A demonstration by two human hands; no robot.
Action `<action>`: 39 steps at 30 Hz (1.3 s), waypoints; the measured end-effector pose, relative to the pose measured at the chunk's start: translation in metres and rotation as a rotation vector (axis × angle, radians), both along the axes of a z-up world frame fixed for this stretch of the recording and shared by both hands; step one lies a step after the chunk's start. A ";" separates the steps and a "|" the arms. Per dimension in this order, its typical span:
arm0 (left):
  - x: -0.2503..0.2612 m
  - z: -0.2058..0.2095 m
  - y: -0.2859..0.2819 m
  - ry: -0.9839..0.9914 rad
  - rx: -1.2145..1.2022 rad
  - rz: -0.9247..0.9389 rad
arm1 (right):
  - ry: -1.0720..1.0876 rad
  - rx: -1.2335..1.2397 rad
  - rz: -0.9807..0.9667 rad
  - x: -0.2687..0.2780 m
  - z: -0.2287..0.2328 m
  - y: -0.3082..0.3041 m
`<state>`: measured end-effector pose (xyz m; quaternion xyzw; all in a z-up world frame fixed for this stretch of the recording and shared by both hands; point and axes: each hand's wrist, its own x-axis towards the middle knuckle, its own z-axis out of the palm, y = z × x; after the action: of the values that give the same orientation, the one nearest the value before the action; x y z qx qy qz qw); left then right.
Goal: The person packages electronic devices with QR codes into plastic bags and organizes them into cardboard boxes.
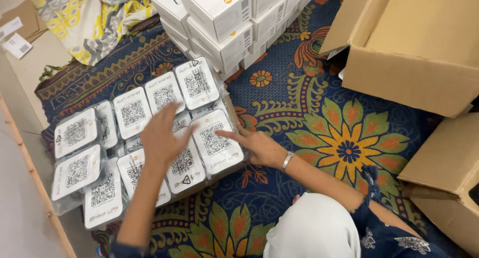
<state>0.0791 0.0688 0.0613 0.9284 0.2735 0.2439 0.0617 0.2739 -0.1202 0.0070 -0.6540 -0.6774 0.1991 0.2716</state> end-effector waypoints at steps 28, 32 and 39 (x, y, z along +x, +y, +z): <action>0.014 -0.052 0.074 0.043 0.076 0.232 | 0.016 -0.003 0.049 0.022 -0.002 0.030; -0.040 -0.049 -0.083 0.016 0.144 0.047 | 0.017 0.048 0.025 0.017 -0.007 0.025; -0.092 -0.109 -0.095 0.130 0.579 -0.003 | -0.022 0.025 -0.011 0.012 -0.005 0.019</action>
<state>-0.0128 -0.0267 -0.0478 0.9214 0.1947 0.2519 -0.2228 0.2863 -0.1014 0.0018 -0.6566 -0.6791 0.1819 0.2733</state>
